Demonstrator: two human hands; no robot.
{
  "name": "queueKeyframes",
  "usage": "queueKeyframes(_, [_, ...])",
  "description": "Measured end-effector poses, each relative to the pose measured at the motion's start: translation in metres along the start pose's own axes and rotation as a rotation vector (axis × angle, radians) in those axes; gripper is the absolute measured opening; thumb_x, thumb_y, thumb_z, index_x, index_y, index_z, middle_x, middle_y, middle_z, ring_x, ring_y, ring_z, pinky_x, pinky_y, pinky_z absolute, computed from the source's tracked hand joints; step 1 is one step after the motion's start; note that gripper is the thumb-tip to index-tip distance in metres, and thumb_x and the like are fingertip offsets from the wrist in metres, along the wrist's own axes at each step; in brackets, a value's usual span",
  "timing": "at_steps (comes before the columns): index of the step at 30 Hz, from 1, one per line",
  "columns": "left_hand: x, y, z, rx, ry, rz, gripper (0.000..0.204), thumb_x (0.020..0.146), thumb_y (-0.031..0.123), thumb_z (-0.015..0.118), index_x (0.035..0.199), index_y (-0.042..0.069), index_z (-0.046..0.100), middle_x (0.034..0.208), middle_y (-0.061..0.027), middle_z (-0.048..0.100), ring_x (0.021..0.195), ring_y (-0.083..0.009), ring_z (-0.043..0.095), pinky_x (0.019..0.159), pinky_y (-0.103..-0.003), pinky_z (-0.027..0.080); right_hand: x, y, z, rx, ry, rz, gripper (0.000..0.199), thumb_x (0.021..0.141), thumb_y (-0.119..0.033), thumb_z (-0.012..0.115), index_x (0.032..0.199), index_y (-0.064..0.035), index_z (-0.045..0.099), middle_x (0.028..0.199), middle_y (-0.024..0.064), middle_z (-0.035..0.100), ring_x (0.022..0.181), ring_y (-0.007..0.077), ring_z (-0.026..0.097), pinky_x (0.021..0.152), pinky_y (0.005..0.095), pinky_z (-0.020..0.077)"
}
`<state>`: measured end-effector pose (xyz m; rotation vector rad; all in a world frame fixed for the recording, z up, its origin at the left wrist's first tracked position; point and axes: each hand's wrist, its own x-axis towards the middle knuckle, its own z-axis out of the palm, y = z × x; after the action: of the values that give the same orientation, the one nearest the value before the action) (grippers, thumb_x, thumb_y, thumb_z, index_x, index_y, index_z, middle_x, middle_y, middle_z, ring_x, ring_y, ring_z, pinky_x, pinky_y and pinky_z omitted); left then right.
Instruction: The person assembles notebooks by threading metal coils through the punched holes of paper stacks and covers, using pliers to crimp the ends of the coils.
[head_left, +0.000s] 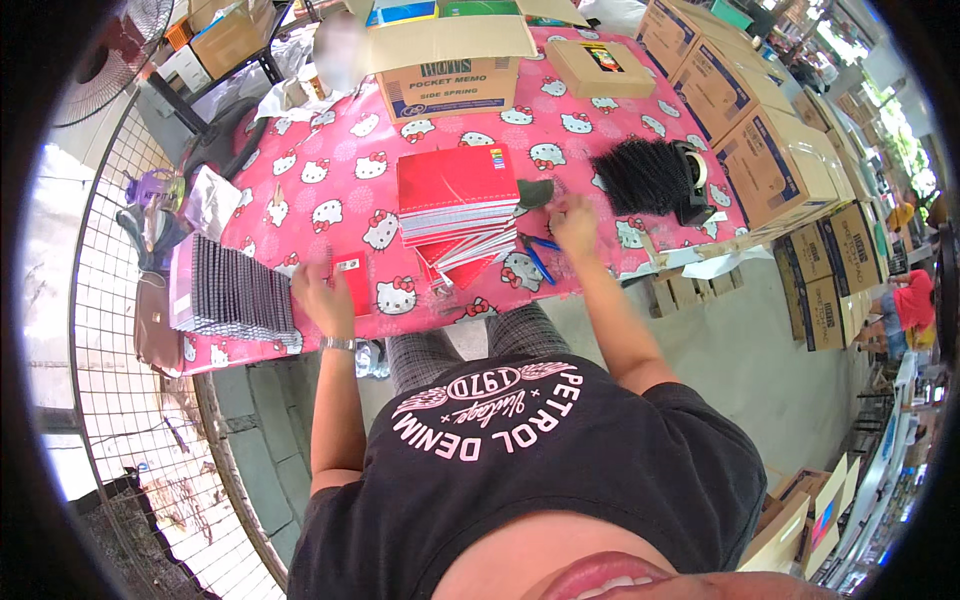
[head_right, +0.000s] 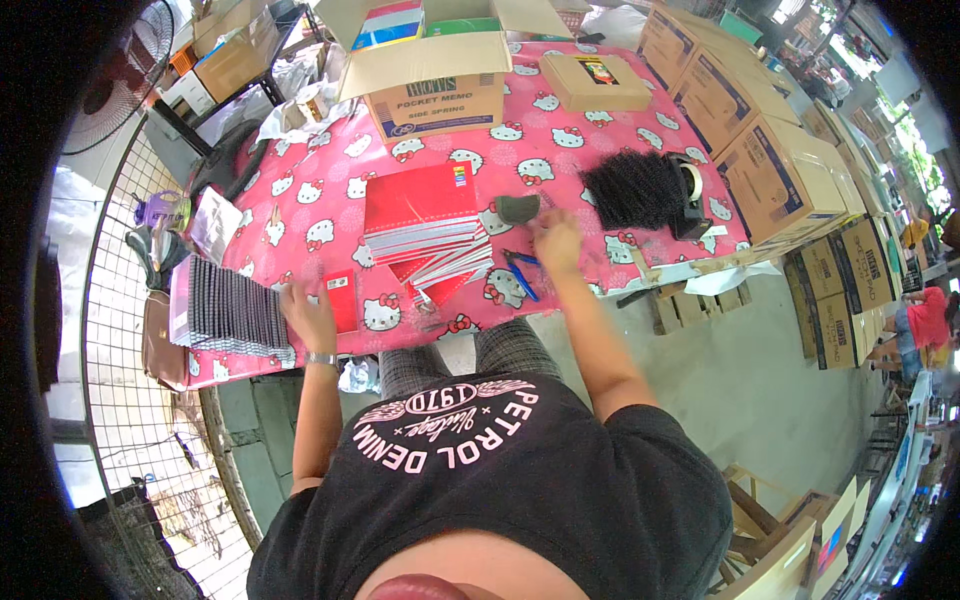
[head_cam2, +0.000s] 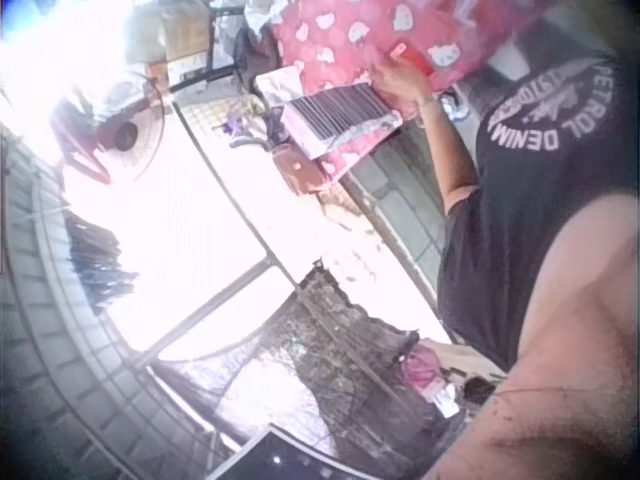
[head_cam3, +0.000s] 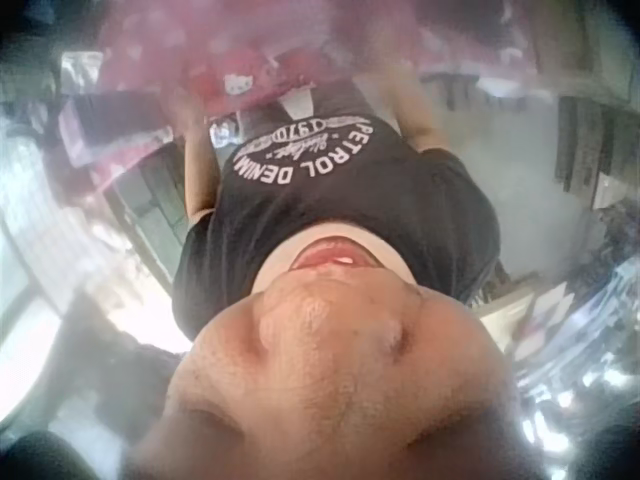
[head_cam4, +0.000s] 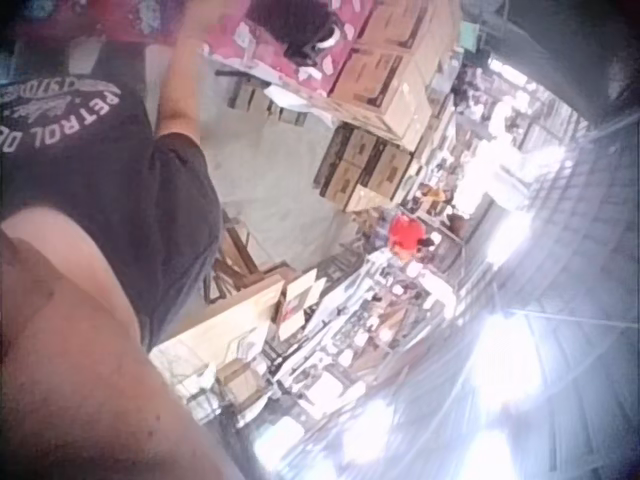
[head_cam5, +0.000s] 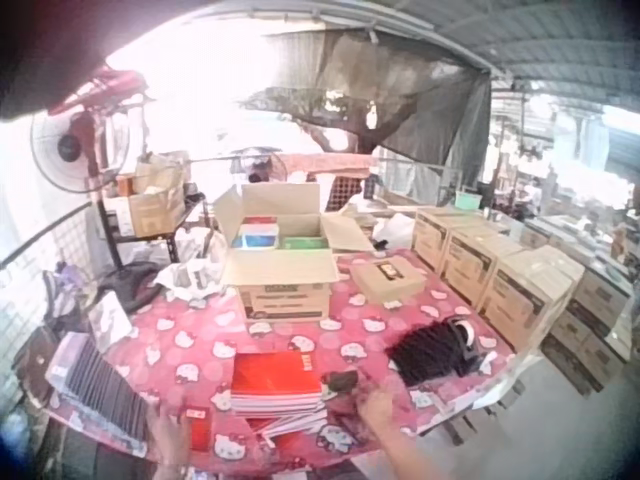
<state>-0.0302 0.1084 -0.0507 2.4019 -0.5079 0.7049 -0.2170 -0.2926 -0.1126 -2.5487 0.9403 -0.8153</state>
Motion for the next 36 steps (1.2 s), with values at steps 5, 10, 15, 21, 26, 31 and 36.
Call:
queueKeyframes(5, [0.078, 0.188, -0.076, -0.419, -0.073, 0.777, 0.024, 0.080, 0.014, 0.069, 0.103, 0.008, 0.064, 0.108, -0.0118, 0.062, 0.106, -0.0335, 0.056, 0.091, -0.043, 0.046, 0.027, 0.046, 0.005, -0.204, -0.110, 0.067, 0.032, 0.078, -0.013, 0.065, 0.107, -0.0013, 0.059, 0.098, 0.0204, 0.061, 0.093, 0.0386, 0.059, 0.083, 0.0471, 0.0469])
queueKeyframes(10, [0.088, 0.209, -0.069, -0.098, -0.545, 0.844, 0.021, 0.085, 0.020, 0.064, 0.103, 0.010, 0.065, 0.106, -0.0076, 0.064, 0.099, -0.0268, 0.061, 0.082, -0.040, 0.051, 0.045, -0.008, -0.051, 0.070, 0.085, -0.112, 0.035, 0.079, 0.002, 0.055, 0.114, -0.0003, 0.060, 0.104, 0.0213, 0.060, 0.095, 0.0371, 0.060, 0.080, 0.0423, 0.0490])
queueKeyframes(15, [0.117, 0.214, -0.085, -0.282, -0.626, 0.878, 0.023, 0.090, 0.021, 0.058, 0.109, 0.009, 0.063, 0.089, -0.0127, 0.066, 0.081, -0.0315, 0.064, 0.070, -0.043, 0.052, 0.049, -0.113, -0.163, 0.646, -0.113, -0.124, 0.029, 0.084, -0.005, 0.061, 0.112, -0.0051, 0.066, 0.100, 0.0119, 0.062, 0.089, 0.0260, 0.062, 0.078, 0.0344, 0.0504])
queueKeyframes(21, [0.129, 0.228, -0.073, -0.304, -0.352, 0.798, 0.019, 0.091, 0.022, 0.056, 0.102, 0.007, 0.059, 0.095, -0.0110, 0.066, 0.090, -0.0312, 0.063, 0.079, -0.045, 0.046, 0.054, -0.173, -0.193, 0.730, 0.001, -0.394, 0.023, 0.085, -0.001, 0.064, 0.108, -0.0058, 0.068, 0.098, 0.0060, 0.061, 0.086, 0.0153, 0.060, 0.075, 0.0272, 0.0490])
queueKeyframes(26, [0.118, 0.235, -0.064, -0.281, -0.223, 0.784, 0.017, 0.091, 0.024, 0.058, 0.096, 0.008, 0.058, 0.094, -0.0085, 0.065, 0.090, -0.0279, 0.061, 0.079, -0.041, 0.042, 0.053, -0.176, -0.194, 0.651, -0.020, -0.440, 0.023, 0.085, -0.001, 0.063, 0.108, -0.0063, 0.068, 0.097, 0.0064, 0.061, 0.084, 0.0171, 0.060, 0.073, 0.0287, 0.0488])
queueKeyframes(31, [0.119, 0.237, -0.064, -0.297, -0.258, 0.776, 0.018, 0.090, 0.026, 0.059, 0.096, 0.009, 0.058, 0.093, -0.0077, 0.065, 0.092, -0.0271, 0.061, 0.079, -0.041, 0.041, 0.055, -0.170, -0.196, 0.681, -0.071, -0.514, 0.025, 0.086, -0.003, 0.063, 0.111, -0.0064, 0.066, 0.097, 0.0064, 0.061, 0.083, 0.0168, 0.058, 0.072, 0.0281, 0.0482])
queueKeyframes(36, [0.116, 0.245, -0.065, -0.346, -0.242, 0.815, 0.019, 0.089, 0.022, 0.059, 0.102, 0.008, 0.057, 0.097, -0.0088, 0.065, 0.098, -0.0272, 0.059, 0.085, -0.042, 0.041, 0.053, -0.177, -0.216, 0.718, -0.338, -0.327, 0.031, 0.087, -0.006, 0.063, 0.118, -0.0063, 0.060, 0.089, 0.0057, 0.060, 0.076, 0.0161, 0.058, 0.069, 0.0274, 0.0478])
